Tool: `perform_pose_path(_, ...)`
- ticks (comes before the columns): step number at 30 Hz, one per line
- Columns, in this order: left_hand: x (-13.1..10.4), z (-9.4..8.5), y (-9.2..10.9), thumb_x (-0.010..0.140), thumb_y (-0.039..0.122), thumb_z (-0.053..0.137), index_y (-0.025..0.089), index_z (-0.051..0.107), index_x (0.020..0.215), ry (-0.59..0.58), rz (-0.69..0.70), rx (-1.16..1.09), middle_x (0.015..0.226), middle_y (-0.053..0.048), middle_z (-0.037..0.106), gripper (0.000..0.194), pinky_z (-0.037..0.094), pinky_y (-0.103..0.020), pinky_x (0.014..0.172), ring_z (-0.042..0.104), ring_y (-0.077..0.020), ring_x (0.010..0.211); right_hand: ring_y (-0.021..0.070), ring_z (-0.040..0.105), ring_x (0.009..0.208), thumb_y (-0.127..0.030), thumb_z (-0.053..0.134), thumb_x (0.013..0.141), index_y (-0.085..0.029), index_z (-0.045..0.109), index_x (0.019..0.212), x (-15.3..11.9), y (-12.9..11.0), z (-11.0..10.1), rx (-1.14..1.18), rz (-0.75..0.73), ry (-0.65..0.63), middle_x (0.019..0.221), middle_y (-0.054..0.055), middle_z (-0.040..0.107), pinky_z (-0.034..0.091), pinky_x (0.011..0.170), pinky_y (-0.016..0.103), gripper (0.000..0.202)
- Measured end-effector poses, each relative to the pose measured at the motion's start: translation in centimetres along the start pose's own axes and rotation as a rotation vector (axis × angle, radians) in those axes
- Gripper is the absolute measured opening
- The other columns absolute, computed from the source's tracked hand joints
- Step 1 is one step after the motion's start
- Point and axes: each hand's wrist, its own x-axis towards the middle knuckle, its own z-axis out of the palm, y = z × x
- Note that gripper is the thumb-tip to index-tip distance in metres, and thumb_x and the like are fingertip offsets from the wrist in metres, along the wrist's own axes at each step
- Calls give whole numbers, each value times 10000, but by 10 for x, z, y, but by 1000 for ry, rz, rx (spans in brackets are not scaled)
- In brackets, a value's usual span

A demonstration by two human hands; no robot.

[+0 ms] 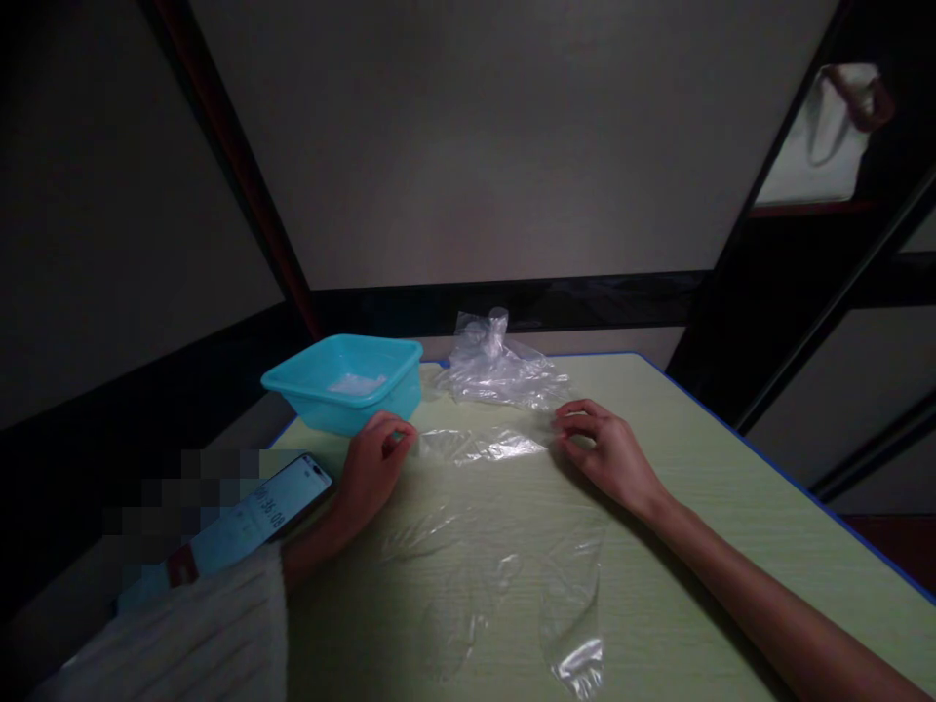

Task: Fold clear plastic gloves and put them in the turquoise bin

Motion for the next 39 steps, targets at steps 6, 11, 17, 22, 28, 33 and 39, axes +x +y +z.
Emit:
perform_pose_path(6,0,-1,7,666,107,560,151,611,590,-27,-144,-194,681,24,516,101,340,-205,507,479,-111,596,172,523,566,-381,559,702,-203,650,575,3,-12,-8,-29,22,17,622,37,524,439,533,315,237)
perform_pose_path(11,-2,1,3,644,158,605,145,605,607,-181,-351,-400,436,95,348,39,218,-191,417,313,-64,410,107,358,376,-509,532,707,-196,604,691,1,-20,-9,139,256,-136,428,-46,411,256,373,241,322)
perform_pose_path(17,-13,-5,9,720,171,615,156,496,673,-497,-619,-744,483,110,315,129,167,-151,353,247,-22,358,88,338,305,-612,534,694,-210,513,736,2,-30,-13,316,377,-224,343,-62,450,208,339,205,405)
perform_pose_path(22,-16,-9,16,731,77,628,151,481,705,-676,-744,-943,577,74,405,166,233,-106,368,379,-9,419,67,285,251,-625,550,679,-202,533,781,4,-33,-18,337,444,-199,350,-47,507,159,293,193,436)
perform_pose_path(28,-22,-6,8,748,142,653,166,510,781,-774,-777,-1079,960,-73,628,149,453,-242,779,623,-151,902,67,449,300,-586,625,670,-198,537,781,2,-29,-18,511,466,-234,609,21,678,319,305,192,413)
perform_pose_path(33,-21,-1,4,695,210,711,175,518,741,-706,-649,-1034,1199,-92,576,201,402,-383,932,528,-246,1134,189,684,728,-538,678,675,-199,602,751,0,-25,-18,631,440,-275,924,62,693,539,617,290,356)
perform_pose_path(39,-16,-1,10,762,153,634,176,581,663,-510,-316,-778,1223,-49,585,115,388,-369,954,490,-229,1186,300,431,1236,-507,645,722,-249,696,662,0,-31,-21,424,108,-333,1264,61,565,395,968,494,270)
